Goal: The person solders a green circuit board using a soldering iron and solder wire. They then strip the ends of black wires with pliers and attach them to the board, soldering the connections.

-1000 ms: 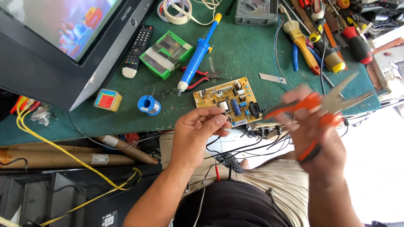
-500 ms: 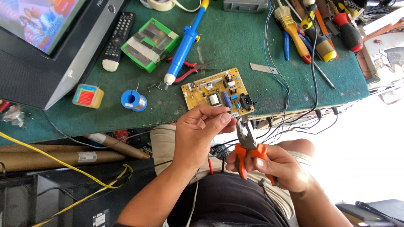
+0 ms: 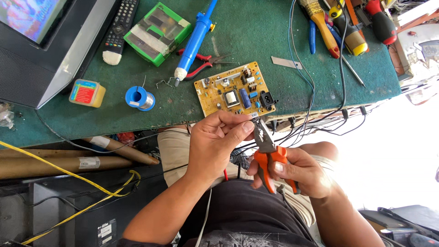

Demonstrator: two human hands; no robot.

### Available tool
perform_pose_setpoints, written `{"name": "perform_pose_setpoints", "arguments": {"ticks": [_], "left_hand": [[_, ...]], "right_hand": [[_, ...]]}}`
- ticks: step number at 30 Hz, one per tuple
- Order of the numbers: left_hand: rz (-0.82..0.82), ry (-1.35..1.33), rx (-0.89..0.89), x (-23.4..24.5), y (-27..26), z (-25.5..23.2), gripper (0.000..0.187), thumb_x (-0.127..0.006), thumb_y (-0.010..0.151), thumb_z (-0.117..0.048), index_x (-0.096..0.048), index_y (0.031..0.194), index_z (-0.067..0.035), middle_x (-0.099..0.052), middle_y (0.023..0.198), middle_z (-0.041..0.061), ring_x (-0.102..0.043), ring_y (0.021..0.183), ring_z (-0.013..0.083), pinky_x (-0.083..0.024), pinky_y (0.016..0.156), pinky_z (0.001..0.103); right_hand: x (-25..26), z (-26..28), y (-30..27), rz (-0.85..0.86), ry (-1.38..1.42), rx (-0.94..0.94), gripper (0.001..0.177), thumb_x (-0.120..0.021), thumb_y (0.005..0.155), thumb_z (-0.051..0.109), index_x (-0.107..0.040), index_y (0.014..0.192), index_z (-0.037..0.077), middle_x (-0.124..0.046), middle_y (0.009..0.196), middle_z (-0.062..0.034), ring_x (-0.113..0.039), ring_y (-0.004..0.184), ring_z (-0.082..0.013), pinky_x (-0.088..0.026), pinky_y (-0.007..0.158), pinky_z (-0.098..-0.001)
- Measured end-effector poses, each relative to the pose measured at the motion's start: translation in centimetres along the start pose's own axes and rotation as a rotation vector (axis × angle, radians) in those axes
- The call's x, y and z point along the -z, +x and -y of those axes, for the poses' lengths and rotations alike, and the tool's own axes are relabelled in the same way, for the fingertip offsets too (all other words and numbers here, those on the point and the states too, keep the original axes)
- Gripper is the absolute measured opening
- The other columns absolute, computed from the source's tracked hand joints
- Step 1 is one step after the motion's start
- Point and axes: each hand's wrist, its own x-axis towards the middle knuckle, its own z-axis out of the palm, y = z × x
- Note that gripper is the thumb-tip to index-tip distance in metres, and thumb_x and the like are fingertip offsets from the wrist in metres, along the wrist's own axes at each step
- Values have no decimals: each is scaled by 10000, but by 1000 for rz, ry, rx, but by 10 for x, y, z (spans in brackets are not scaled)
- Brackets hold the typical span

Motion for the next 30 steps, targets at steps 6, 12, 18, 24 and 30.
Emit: {"name": "perform_pose_setpoints", "arguments": {"ticks": [6, 12, 18, 24, 30], "left_hand": [[42, 26, -16, 0, -3, -4, 211, -847, 893, 4, -759, 1055, 108, -792, 850, 214, -813, 822, 201, -710, 791, 369], [88, 94, -51, -2, -7, -19, 187, -835, 898, 11, -770, 1051, 98, -800, 876, 229, -814, 843, 208, -709, 785, 377], [197, 513, -133, -2, -14, -45, 101, -786, 954, -105, -784, 1046, -65, -790, 1014, 58, -740, 914, 96, -651, 814, 218], [209, 490, -124, 2, -13, -43, 91, -788, 965, -108, -777, 1047, -72, -787, 977, 38, -723, 857, 70, -604, 779, 196], [183, 455, -140, 2, -13, -41, 84, -784, 959, -92, -767, 1033, -58, -795, 991, 72, -743, 884, 91, -636, 819, 211]], "right_hand": [[-3, -1, -5, -48, 87, 11, 311, -631, 1008, 83, -606, 790, -138, -688, 844, -468, -788, 654, -496, -622, 469, -415], [-9, 3, -4, -58, 90, 25, 320, -633, 1010, 89, -614, 789, -141, -692, 785, -431, -772, 571, -422, -599, 417, -365], [-4, 18, -16, -48, -92, -281, 481, -660, 1038, 341, -663, 970, -135, -726, 876, -245, -678, 578, -266, -532, 506, -306], [3, 12, -18, -15, -105, -287, 498, -625, 1053, 311, -671, 1193, -165, -775, 1010, -272, -801, 723, -350, -560, 537, -321], [-4, 9, -17, -25, -104, -275, 532, -628, 1059, 322, -634, 1354, -121, -746, 1026, -247, -773, 750, -321, -548, 558, -321]]}}
